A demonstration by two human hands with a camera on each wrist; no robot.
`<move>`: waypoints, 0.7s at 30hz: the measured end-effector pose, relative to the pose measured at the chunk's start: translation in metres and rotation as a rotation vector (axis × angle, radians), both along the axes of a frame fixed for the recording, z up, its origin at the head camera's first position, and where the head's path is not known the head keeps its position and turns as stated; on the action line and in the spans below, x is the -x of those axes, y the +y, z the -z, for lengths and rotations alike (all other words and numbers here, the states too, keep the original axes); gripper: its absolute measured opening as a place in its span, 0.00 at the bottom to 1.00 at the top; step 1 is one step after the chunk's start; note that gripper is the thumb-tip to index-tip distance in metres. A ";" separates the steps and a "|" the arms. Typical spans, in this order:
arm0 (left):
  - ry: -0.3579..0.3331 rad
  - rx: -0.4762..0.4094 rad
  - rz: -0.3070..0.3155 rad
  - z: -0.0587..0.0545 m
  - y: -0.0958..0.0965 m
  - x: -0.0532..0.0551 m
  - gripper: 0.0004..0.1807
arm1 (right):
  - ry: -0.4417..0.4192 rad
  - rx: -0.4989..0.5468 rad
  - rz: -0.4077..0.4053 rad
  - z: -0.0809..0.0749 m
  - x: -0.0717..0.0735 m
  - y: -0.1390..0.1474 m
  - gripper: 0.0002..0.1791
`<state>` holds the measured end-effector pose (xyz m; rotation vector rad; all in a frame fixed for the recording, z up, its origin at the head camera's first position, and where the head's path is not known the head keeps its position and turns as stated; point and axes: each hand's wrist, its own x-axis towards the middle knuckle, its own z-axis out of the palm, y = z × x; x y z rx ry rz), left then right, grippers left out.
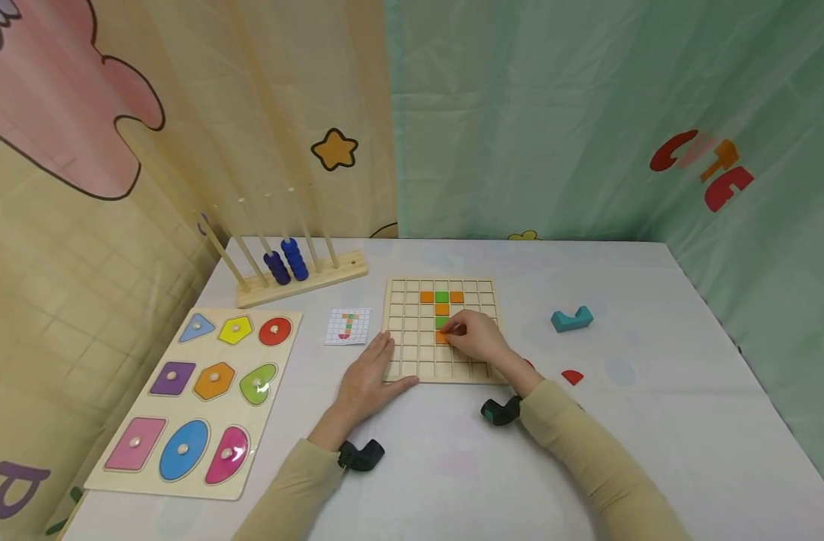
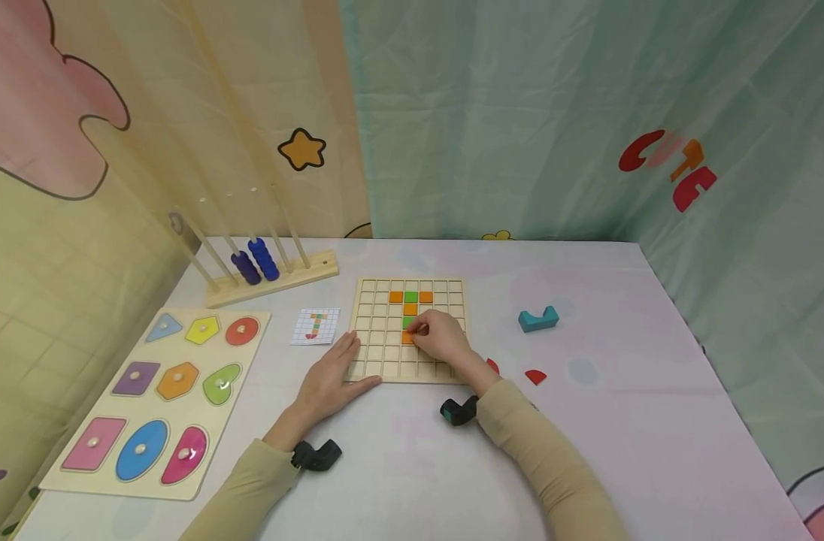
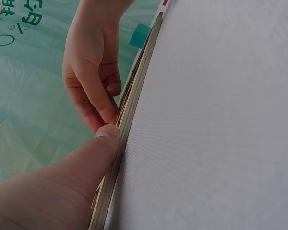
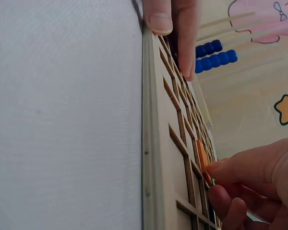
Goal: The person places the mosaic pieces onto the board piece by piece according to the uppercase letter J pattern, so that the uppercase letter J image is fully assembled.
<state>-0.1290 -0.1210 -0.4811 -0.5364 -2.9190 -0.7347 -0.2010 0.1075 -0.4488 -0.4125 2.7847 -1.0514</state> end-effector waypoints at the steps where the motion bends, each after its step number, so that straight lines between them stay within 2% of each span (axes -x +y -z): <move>1: 0.000 -0.001 -0.001 0.000 0.000 0.000 0.49 | -0.002 0.011 0.010 0.000 -0.001 0.001 0.07; 13: 0.004 -0.013 0.000 0.000 0.000 0.000 0.48 | -0.066 0.110 0.057 -0.023 -0.018 0.047 0.15; 21: 0.003 -0.009 0.008 -0.001 0.000 0.000 0.48 | -0.044 0.112 0.099 -0.021 -0.024 0.085 0.16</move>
